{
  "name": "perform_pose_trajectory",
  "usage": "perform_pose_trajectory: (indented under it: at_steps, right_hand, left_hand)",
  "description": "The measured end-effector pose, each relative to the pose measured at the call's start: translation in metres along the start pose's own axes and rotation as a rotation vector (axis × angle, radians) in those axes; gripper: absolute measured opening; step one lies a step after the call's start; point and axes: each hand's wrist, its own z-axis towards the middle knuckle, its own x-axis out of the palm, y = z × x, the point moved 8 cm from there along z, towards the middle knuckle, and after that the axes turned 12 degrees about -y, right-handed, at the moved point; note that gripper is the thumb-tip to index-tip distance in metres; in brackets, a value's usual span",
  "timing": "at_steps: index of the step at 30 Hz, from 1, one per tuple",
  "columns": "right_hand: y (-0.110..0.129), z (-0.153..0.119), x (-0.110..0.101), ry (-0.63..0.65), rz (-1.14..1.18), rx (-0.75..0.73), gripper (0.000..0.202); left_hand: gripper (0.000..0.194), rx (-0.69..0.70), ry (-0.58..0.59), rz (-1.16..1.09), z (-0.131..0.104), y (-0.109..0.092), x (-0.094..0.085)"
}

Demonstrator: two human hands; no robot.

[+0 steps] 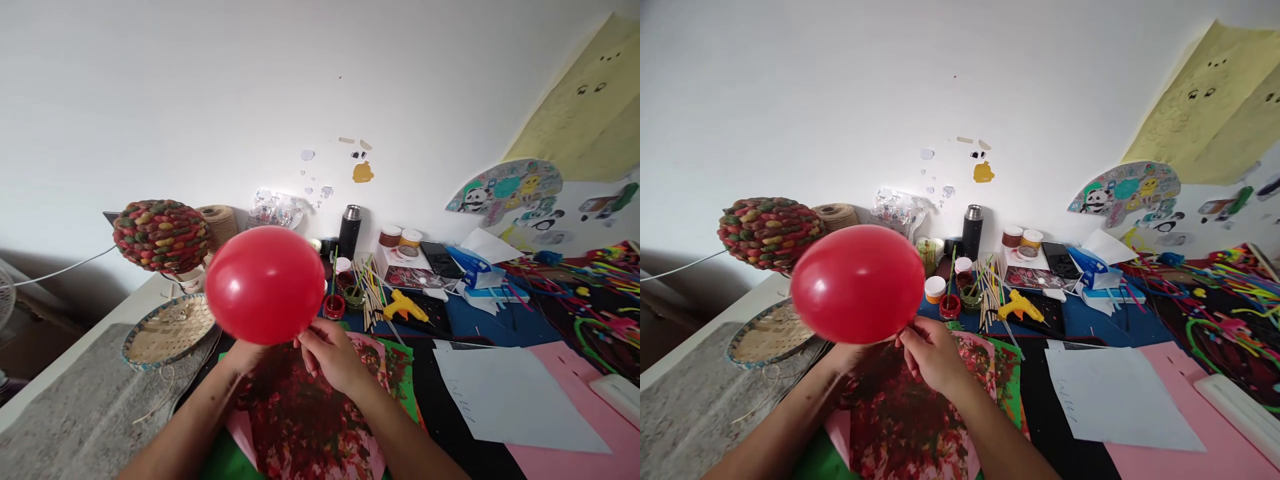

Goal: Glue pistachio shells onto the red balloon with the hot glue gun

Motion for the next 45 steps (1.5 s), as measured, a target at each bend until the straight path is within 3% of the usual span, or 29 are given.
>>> perform_pose_trajectory:
  at_steps: [3,10,24,28,31,38,45]
  right_hand:
    - [0.000,0.001,-0.001,-0.012,0.011,-0.011,0.057]
    - [0.006,0.000,-0.001,-0.025,-0.016,-0.069,0.055]
    - [0.004,-0.002,0.003,-0.008,-0.002,-0.111,0.059]
    - [0.003,0.000,0.002,0.005,0.086,-0.093,0.061]
    - [0.007,0.006,-0.010,-0.067,0.157,-0.120,0.060]
    - [0.011,0.020,-0.050,-0.295,0.272,-0.188,0.069]
    - [0.019,0.021,-0.059,-0.277,0.514,-0.195,0.080]
  left_hand:
    - [0.043,-0.074,0.071,-0.007,0.000,-0.001,0.015]
    - [0.054,-0.076,0.026,-0.008,0.001,-0.012,0.023]
    - [0.050,-0.073,-0.035,-0.019,0.003,-0.006,0.016]
    - [0.047,-0.054,-0.075,-0.051,0.009,-0.017,0.002]
    - [0.047,-0.036,-0.107,-0.077,0.017,-0.031,-0.013]
    - [0.048,-0.111,0.032,0.036,0.017,-0.033,-0.015]
    - [0.045,-0.132,0.163,0.194,0.015,-0.027,-0.017]
